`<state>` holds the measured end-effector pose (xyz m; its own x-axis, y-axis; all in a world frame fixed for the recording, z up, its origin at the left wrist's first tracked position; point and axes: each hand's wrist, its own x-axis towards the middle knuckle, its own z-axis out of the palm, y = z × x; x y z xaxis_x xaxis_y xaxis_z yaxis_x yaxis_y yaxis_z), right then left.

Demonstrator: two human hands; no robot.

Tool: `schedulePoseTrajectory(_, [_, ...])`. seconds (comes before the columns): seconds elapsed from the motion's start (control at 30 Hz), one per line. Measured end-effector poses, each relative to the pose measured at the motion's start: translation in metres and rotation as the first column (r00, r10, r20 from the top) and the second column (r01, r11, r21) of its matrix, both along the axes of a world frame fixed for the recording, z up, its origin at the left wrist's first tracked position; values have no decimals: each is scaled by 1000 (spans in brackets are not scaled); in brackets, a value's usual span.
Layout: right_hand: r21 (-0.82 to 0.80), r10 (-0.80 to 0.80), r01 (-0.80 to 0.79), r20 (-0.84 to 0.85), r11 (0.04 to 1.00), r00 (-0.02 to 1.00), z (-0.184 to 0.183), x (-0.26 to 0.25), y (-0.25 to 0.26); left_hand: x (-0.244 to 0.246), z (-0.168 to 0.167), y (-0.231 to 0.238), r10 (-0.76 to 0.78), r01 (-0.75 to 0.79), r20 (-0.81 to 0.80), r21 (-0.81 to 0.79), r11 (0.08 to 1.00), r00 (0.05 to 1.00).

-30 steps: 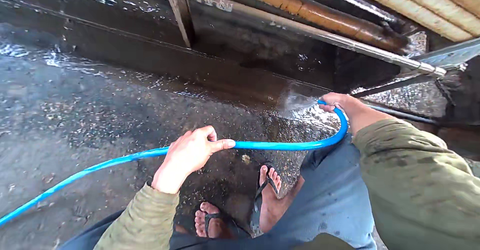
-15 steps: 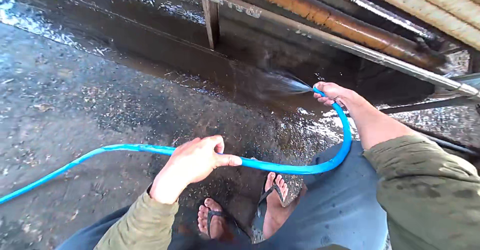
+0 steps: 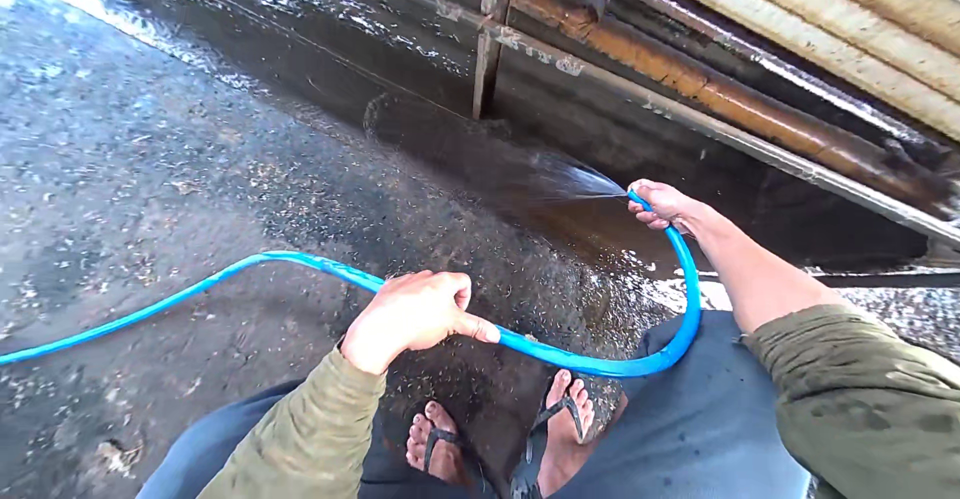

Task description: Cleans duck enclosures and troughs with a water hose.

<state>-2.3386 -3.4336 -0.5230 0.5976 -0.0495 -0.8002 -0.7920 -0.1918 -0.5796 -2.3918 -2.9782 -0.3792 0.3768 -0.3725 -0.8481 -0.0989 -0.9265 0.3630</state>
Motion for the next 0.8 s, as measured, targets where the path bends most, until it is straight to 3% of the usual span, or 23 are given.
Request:
schedulePoseTrajectory(0.1, [-89, 52, -56, -44, 994, 998, 23, 5, 34, -2, 6, 1, -11, 11, -5, 2, 1000, 1000])
schedulePoseTrajectory(0.23, [-42, 186, -187, -23, 981, 982, 37, 36, 79, 7, 24, 22, 77, -73, 56, -65, 995, 995])
schedulePoseTrajectory(0.43, [-128, 29, -17, 91, 992, 995, 46, 51, 140, 17, 23, 85, 192, -184, 188, -58, 981, 963])
schedulePoseTrajectory(0.57, [-142, 22, -15, 54, 990, 998, 45, 55, 199, 18, 17, 137, 244, -245, 258, -29, 969, 935])
schedulePoseTrajectory(0.63, [-174, -48, 63, 87, 983, 995, 41, 58, 227, 16, 17, 158, 272, -274, 289, -36, 961, 918])
schedulePoseTrajectory(0.8, [-244, -160, 192, 146, 951, 976, 24, 54, 280, 11, 7, 197, 254, -288, 346, 49, 956, 903])
